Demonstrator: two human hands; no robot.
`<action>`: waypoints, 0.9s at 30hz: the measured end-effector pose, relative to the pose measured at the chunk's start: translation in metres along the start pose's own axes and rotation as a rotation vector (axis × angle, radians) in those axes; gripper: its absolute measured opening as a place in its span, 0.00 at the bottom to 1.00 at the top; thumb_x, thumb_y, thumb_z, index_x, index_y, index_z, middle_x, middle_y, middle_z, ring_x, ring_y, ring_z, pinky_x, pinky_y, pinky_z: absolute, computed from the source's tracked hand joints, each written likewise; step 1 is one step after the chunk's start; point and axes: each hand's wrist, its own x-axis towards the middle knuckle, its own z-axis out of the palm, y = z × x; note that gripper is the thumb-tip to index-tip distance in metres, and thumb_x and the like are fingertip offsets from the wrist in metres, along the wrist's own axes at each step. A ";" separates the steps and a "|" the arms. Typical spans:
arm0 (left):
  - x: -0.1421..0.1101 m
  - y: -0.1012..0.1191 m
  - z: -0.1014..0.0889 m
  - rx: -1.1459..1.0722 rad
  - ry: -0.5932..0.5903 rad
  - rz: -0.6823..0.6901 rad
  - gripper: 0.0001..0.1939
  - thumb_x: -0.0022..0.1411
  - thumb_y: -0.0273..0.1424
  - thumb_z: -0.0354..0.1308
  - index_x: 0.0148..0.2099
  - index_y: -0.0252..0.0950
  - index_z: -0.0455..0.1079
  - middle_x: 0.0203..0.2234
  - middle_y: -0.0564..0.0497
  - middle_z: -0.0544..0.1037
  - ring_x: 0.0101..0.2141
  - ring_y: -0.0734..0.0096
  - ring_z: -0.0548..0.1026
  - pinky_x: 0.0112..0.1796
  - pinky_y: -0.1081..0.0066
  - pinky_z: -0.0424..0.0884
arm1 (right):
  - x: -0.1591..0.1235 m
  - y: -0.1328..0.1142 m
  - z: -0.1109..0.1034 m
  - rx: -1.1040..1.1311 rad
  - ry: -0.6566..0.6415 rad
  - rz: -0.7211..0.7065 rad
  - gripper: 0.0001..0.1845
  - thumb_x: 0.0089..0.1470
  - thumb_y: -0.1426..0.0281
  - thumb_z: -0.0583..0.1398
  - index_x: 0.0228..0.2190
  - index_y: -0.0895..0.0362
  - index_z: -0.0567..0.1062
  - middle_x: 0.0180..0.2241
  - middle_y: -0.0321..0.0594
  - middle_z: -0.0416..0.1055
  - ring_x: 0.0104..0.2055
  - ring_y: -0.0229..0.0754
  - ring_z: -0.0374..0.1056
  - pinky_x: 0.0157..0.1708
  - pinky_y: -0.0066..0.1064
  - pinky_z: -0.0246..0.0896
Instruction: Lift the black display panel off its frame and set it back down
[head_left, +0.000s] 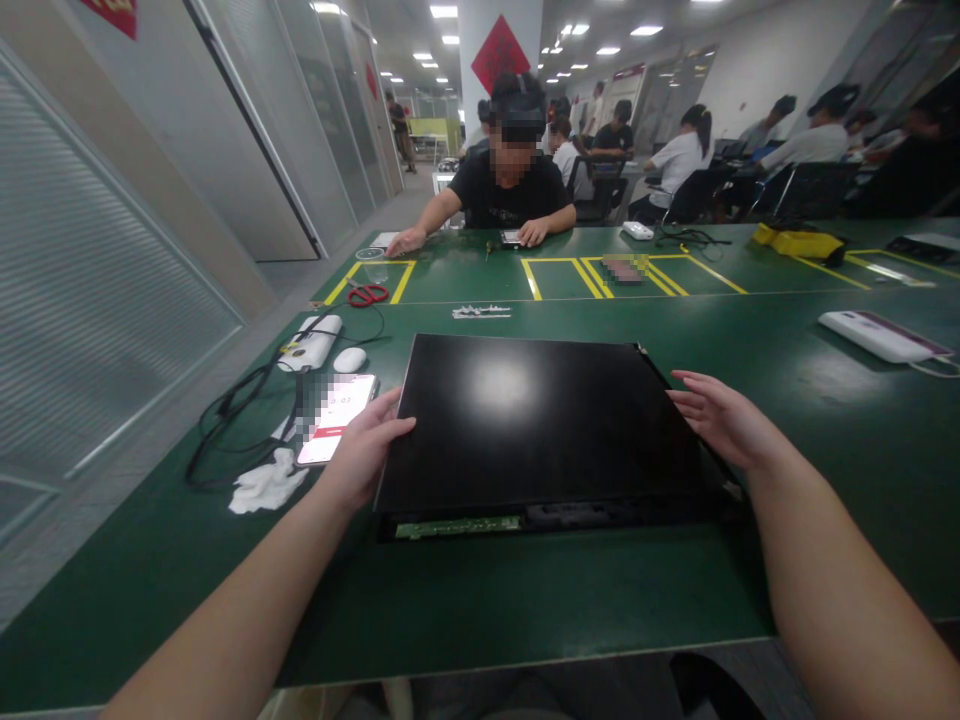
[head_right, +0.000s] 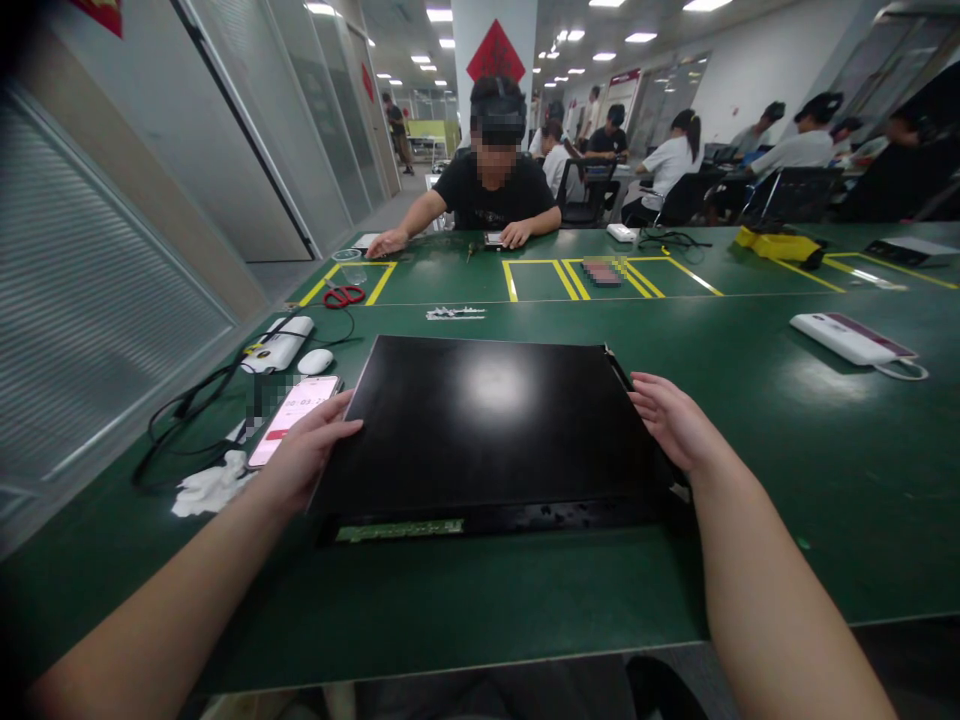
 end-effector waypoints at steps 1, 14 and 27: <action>0.000 -0.001 0.000 0.002 -0.010 -0.011 0.38 0.45 0.25 0.71 0.60 0.36 0.70 0.45 0.47 0.84 0.48 0.54 0.80 0.44 0.65 0.78 | 0.001 0.000 -0.001 -0.013 0.012 -0.007 0.14 0.49 0.65 0.65 0.40 0.49 0.76 0.33 0.39 0.77 0.35 0.41 0.74 0.32 0.29 0.71; 0.006 -0.012 -0.006 0.118 -0.077 -0.066 0.30 0.50 0.30 0.71 0.56 0.36 0.73 0.42 0.45 0.85 0.39 0.58 0.83 0.35 0.69 0.77 | 0.004 0.012 -0.003 -0.435 -0.005 -0.265 0.20 0.46 0.53 0.66 0.39 0.49 0.80 0.41 0.42 0.80 0.47 0.52 0.74 0.43 0.41 0.72; 0.003 -0.014 -0.002 0.179 -0.007 -0.005 0.32 0.49 0.34 0.71 0.56 0.33 0.70 0.39 0.45 0.84 0.38 0.57 0.82 0.40 0.63 0.75 | -0.009 0.010 0.013 -0.649 0.002 -0.308 0.20 0.44 0.55 0.66 0.39 0.49 0.81 0.46 0.41 0.78 0.52 0.54 0.71 0.57 0.48 0.61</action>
